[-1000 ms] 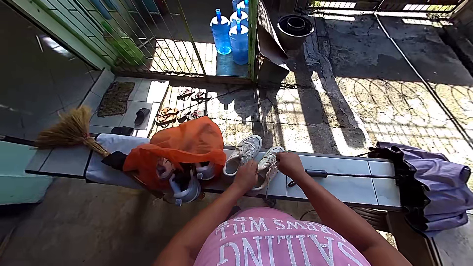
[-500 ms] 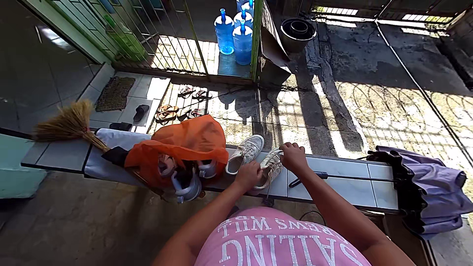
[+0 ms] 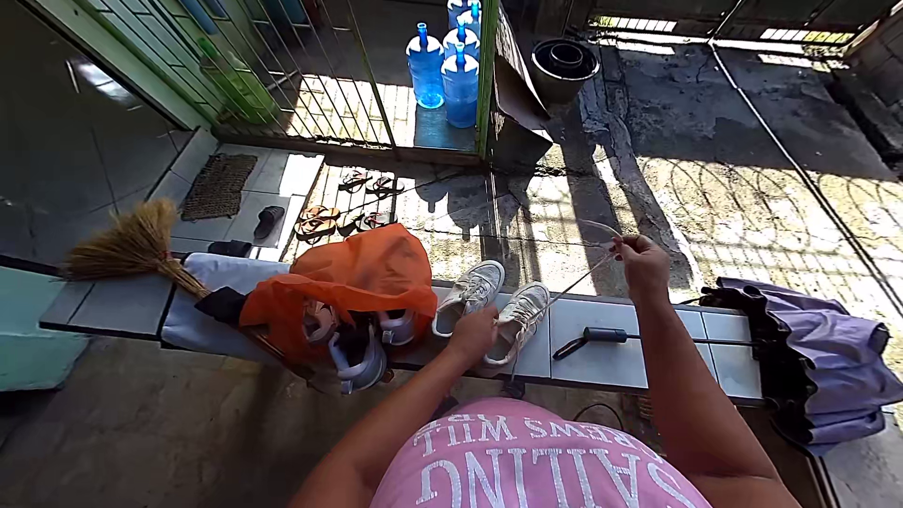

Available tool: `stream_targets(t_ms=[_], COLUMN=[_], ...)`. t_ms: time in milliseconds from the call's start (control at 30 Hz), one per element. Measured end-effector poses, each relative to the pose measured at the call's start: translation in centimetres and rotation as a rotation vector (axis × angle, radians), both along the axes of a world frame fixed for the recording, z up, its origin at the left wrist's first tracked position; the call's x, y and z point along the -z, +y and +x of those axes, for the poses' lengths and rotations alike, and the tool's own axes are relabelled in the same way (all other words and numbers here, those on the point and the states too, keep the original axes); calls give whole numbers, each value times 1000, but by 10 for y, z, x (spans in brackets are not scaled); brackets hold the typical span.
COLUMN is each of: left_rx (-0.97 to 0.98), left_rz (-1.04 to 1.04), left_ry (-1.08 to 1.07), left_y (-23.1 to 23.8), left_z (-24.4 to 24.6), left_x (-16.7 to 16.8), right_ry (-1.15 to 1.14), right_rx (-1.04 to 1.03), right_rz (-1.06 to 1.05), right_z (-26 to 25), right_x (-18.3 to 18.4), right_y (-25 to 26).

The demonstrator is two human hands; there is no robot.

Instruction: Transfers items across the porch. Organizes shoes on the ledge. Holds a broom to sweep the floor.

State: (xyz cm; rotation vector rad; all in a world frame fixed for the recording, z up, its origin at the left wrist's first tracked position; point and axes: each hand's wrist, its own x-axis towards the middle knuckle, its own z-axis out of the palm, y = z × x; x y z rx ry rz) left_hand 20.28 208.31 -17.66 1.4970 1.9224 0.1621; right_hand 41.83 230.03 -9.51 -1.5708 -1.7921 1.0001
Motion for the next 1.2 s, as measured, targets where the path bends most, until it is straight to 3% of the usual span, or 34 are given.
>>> stream_targets(t_ms=[100,200,333,433,467,533,633,700,767,867,967,1067,1200], left_rx=[28,79,26,-137,-240,-426,-516,-420,-209,74,202,327,463], left_rz=[114,131,140,178,185,191,127,43,10,38,17,-23,-143], left_ry=[-5,-34,-217,-620,-718,-770,-604,-435,-244,23,178,209,216], left_y=[-8,-1,33,42,38,20,-14,-40,-47,-35,-25,-15,-12], left_z=[7,16,18,13,10,0,-15,-13,1,26,37,39,39], left_x=[-10,-19,-7,-12,-18,-25,-16,-9,-10,-7,2,-1,5], right_ry=[302,400,470,343,252,83,-287,-386,-393,-331,-292,-243,132], right_rx=[-52,-88,-173,-668,-738,-672,-767,-828,-720,-580,-541,-479,-234], right_rz=[-95,-154,-210,-217,-189,-171,-399,-498,-503,-521,-537,-486,-617], right_z=[25,37,0,-33,-38,-34,-25,-31,-37,-41,-44,-48,-47], right_x=[-6,-7,-18,-33,-35,-20,39,75,89,92,101,102,99], right_y=[-11,-28,-49,-65,-66,-63,-72,-101,-117,-114,-115,-121,-126])
